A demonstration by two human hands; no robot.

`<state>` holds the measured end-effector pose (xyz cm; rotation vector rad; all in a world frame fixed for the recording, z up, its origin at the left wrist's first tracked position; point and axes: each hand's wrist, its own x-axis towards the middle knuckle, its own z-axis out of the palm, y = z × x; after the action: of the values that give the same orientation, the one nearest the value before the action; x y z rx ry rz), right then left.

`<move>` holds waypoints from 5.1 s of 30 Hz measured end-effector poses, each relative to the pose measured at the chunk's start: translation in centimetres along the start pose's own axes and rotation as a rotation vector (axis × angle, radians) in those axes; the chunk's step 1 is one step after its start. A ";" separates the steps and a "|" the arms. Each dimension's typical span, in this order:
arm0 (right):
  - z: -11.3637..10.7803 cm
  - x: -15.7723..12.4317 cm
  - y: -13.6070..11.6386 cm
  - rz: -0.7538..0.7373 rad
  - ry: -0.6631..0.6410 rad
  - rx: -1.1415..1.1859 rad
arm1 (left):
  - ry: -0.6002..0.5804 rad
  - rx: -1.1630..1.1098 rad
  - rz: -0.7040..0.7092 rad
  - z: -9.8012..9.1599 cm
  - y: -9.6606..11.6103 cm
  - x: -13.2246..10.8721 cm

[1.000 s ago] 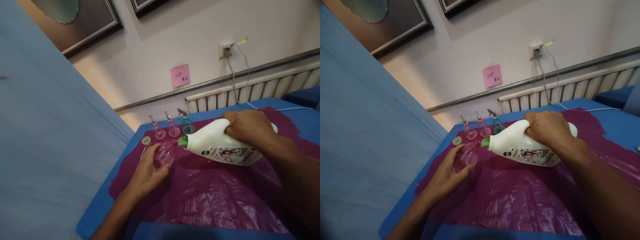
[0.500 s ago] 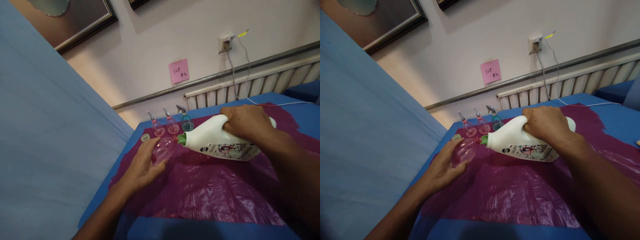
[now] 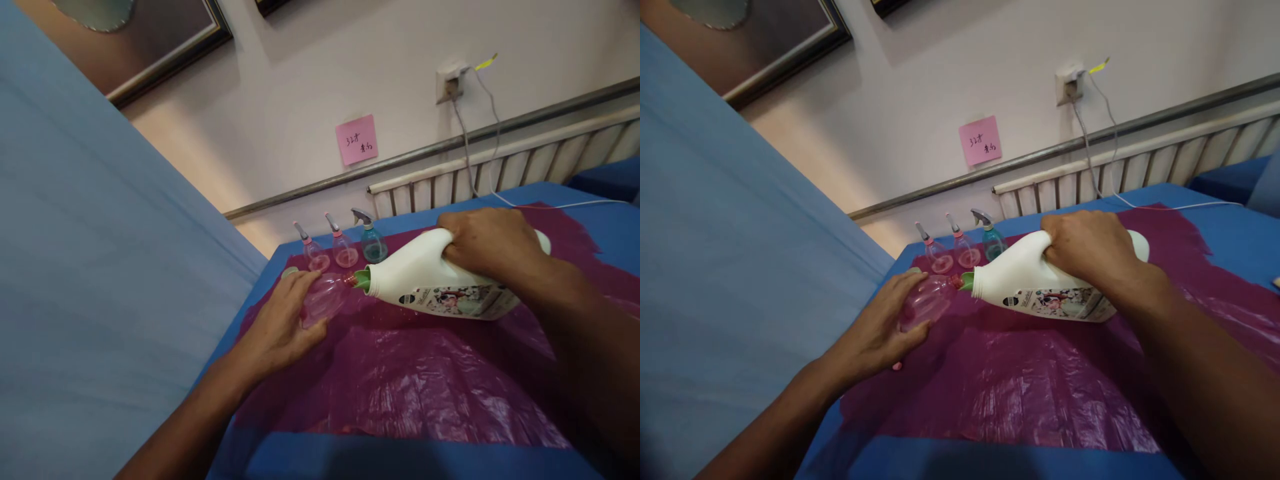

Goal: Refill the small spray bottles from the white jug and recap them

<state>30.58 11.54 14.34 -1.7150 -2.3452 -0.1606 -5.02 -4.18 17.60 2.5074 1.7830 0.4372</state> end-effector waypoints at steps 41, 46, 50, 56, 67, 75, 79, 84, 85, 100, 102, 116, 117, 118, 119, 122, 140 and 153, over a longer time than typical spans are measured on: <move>-0.1 -0.1 -0.3 -0.014 0.002 -0.004 | -0.198 0.327 0.127 -3.9 1.6 3.1; -0.6 -0.3 -0.4 -0.054 -0.020 -0.005 | -0.239 0.380 0.155 -4.5 2.1 3.7; -0.9 -0.3 -0.4 -0.060 -0.032 0.003 | -0.269 0.411 0.143 -5.1 2.7 4.3; -0.7 -0.1 -0.3 -0.049 -0.050 0.013 | -0.290 0.426 0.145 -5.5 3.1 4.9; -0.3 0.1 -0.1 -0.037 -0.029 0.018 | -0.320 0.447 0.162 -5.8 3.1 5.6; -0.5 -0.1 -0.2 -0.047 -0.028 0.016 | -0.327 0.469 0.185 -6.0 3.5 6.3; -0.7 -0.2 -0.3 -0.049 -0.035 0.018 | -0.330 0.484 0.195 -6.1 3.7 6.5; -0.9 -0.2 -0.4 -0.048 -0.047 0.016 | -0.365 0.569 0.189 -6.2 4.3 6.9; -0.9 -0.2 -0.4 -0.051 -0.049 0.018 | -0.368 0.575 0.190 -6.2 4.4 6.9; -0.5 -0.1 -0.2 -0.059 -0.025 0.020 | -0.398 0.763 0.248 -6.1 6.3 8.1; -0.6 -0.1 -0.2 -0.049 -0.036 0.018 | -0.409 0.805 0.255 -6.1 6.7 8.3; -0.7 0.0 -0.2 -0.047 -0.036 0.038 | -0.323 0.871 0.380 -5.5 7.6 8.8; -0.7 0.0 -0.2 -0.042 -0.040 0.039 | -0.323 0.891 0.392 -5.5 7.7 8.8; -0.7 0.0 -0.2 -0.037 -0.046 0.042 | -0.323 0.908 0.401 -5.6 7.8 8.9; -0.7 0.1 -0.2 -0.031 -0.051 0.046 | -0.322 0.921 0.405 -5.6 7.9 8.9; -0.9 0.0 -0.2 -0.036 -0.056 0.055 | -0.319 0.936 0.403 -5.7 8.0 8.8; 0.2 0.6 1.2 0.047 0.003 0.078 | -0.237 0.491 0.179 -5.7 3.1 6.5; 1.2 1.3 3.5 0.123 0.035 0.159 | -0.002 -0.341 -0.212 2.6 1.6 4.3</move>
<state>33.38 14.14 13.32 -1.7573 -2.1564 0.0165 -1.63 -0.37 16.28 2.0686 1.7715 0.6607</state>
